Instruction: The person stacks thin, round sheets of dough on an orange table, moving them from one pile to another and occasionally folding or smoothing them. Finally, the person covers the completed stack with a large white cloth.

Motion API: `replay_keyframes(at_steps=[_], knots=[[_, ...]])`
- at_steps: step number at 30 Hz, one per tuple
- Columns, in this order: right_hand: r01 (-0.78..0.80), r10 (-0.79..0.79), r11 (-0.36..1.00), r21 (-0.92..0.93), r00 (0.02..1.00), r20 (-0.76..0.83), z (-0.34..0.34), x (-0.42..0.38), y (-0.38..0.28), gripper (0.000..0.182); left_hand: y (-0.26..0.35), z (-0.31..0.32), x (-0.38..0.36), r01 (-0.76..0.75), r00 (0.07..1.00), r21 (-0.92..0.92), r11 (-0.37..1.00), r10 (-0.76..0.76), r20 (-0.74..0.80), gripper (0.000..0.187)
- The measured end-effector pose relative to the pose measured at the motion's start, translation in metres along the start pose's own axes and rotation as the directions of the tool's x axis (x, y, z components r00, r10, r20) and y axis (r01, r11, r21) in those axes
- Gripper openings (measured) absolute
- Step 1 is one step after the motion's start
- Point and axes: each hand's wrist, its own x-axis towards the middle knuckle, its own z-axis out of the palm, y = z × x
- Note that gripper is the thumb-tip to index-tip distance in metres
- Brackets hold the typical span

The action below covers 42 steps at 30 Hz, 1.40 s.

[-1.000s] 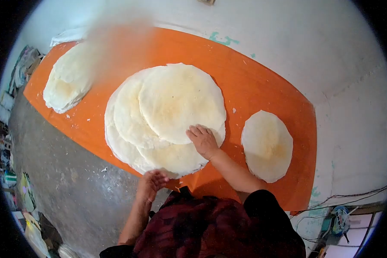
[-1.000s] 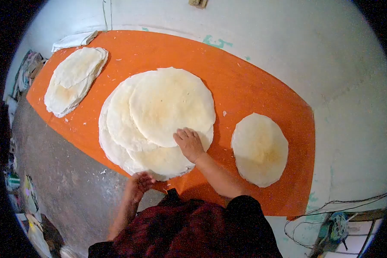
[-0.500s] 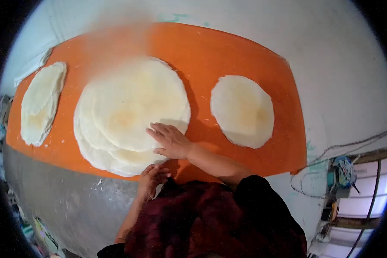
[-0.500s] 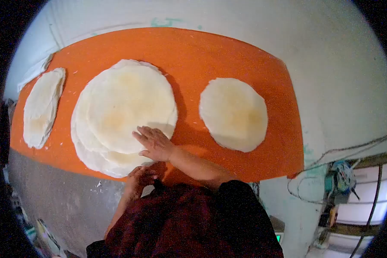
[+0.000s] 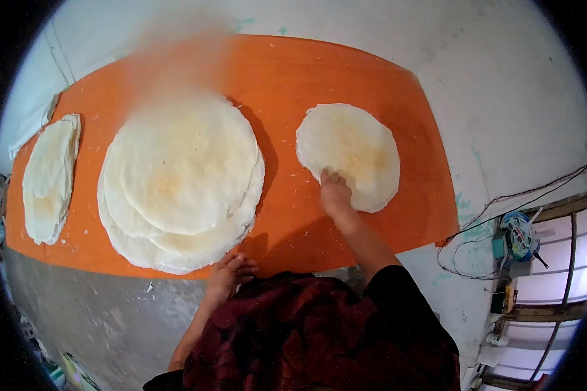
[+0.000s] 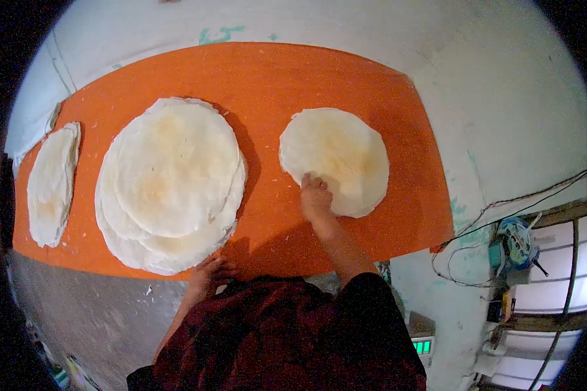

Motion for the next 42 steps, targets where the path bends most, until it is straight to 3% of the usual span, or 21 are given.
replay_keyframes(at_steps=[5,8,9,10,12,14,16,17,20,24,27,30,31,32,33,35,36,37,38,41,42], knots=[[0.031,-0.036,0.946,0.322,0.999,0.009,-0.048,-0.002,0.034,0.016,0.005,0.019,0.007,-0.030,0.992,0.049,0.998,0.024,0.126,0.021],[0.228,-0.215,0.764,0.603,0.972,-0.096,-0.071,-0.020,0.028,0.015,0.001,0.035,0.043,-0.157,0.966,0.149,0.976,0.120,0.230,0.033],[0.132,-0.243,0.676,0.725,0.969,0.050,-0.083,-0.033,0.005,0.016,0.003,0.054,0.056,-0.252,0.946,0.135,0.958,0.215,0.243,0.037],[-0.098,-0.200,0.466,0.879,0.956,0.213,-0.102,-0.046,-0.013,0.017,0.010,0.076,0.068,-0.350,0.915,0.128,0.928,0.310,0.257,0.042],[-0.260,-0.316,0.292,0.921,0.882,0.349,-0.106,-0.054,-0.030,0.022,0.019,0.100,0.072,-0.346,0.874,-0.023,0.938,0.331,0.357,0.044],[-0.297,-0.417,0.175,0.939,0.841,0.344,-0.128,-0.067,-0.041,0.039,0.023,0.106,0.068,-0.319,0.842,-0.119,0.940,0.339,0.421,0.046],[-0.168,-0.471,0.091,0.982,0.861,0.191,-0.115,-0.067,-0.036,0.046,0.029,0.105,0.065,-0.295,0.826,-0.159,0.942,0.335,0.454,0.048],[-0.100,-0.492,0.046,0.994,0.864,0.109,-0.110,-0.067,-0.035,0.050,0.027,0.100,0.074,-0.308,0.769,-0.197,0.931,0.366,0.525,0.045],[0.187,-0.499,0.232,0.955,0.865,-0.048,-0.114,-0.076,-0.040,0.054,0.028,0.105,0.067,-0.357,0.734,-0.240,0.903,0.430,0.526,0.045],[0.182,-0.457,0.273,0.945,0.889,-0.039,-0.113,-0.075,-0.045,0.051,0.036,0.108,0.057,-0.091,0.836,-0.378,0.921,0.277,0.474,0.049],[0.140,-0.368,0.322,0.936,0.930,-0.012,-0.113,-0.077,-0.045,0.043,0.037,0.110,0.045,-0.306,0.852,-0.026,0.952,0.286,0.438,0.045],[0.236,-0.196,0.675,0.699,0.971,-0.138,-0.116,-0.086,-0.056,0.035,0.026,0.114,0.057,-0.254,0.882,-0.008,0.967,0.235,0.409,0.040],[0.237,-0.178,0.675,0.698,0.971,-0.158,-0.126,-0.089,-0.059,0.024,0.031,0.118,0.053,-0.363,0.870,0.082,0.928,0.306,0.387,0.039],[0.306,-0.242,0.709,0.636,0.952,-0.189,-0.125,-0.091,-0.053,0.024,0.045,0.122,0.040,-0.439,0.866,0.248,0.864,0.332,0.374,0.036],[0.376,-0.307,0.733,0.568,0.927,-0.217,-0.122,-0.090,-0.044,0.024,0.048,0.122,0.045,-0.400,0.873,0.226,0.888,0.294,0.390,0.036],[0.094,-0.171,0.185,0.978,0.983,-0.063,-0.120,-0.080,-0.026,0.018,0.065,0.130,0.040,-0.339,0.896,0.101,0.935,0.288,0.337,0.035],[-0.132,-0.072,0.222,0.966,0.986,0.152,-0.149,-0.072,-0.011,0.021,0.081,0.133,0.030,-0.326,0.911,-0.008,0.945,0.316,0.263,0.035],[-0.104,-0.133,-0.102,0.989,0.987,0.090,-0.134,-0.050,0.025,0.022,0.086,0.111,0.062,-0.452,0.892,0.438,0.777,0.384,0.239,0.037],[-0.112,-0.069,-0.423,0.899,0.993,0.091,-0.160,-0.048,0.018,0.034,0.108,0.103,0.052,-0.513,0.855,0.319,0.797,0.443,0.268,0.039],[-0.041,-0.189,-0.537,0.843,0.979,-0.072,-0.217,-0.058,0.047,0.042,0.170,0.055,0.018,-0.537,0.798,0.004,0.844,0.506,0.328,0.039],[-0.022,-0.202,-0.556,0.831,0.973,-0.109,-0.230,-0.062,0.055,0.045,0.184,0.028,0.012,-0.622,0.755,0.034,0.783,0.587,0.292,0.036]])
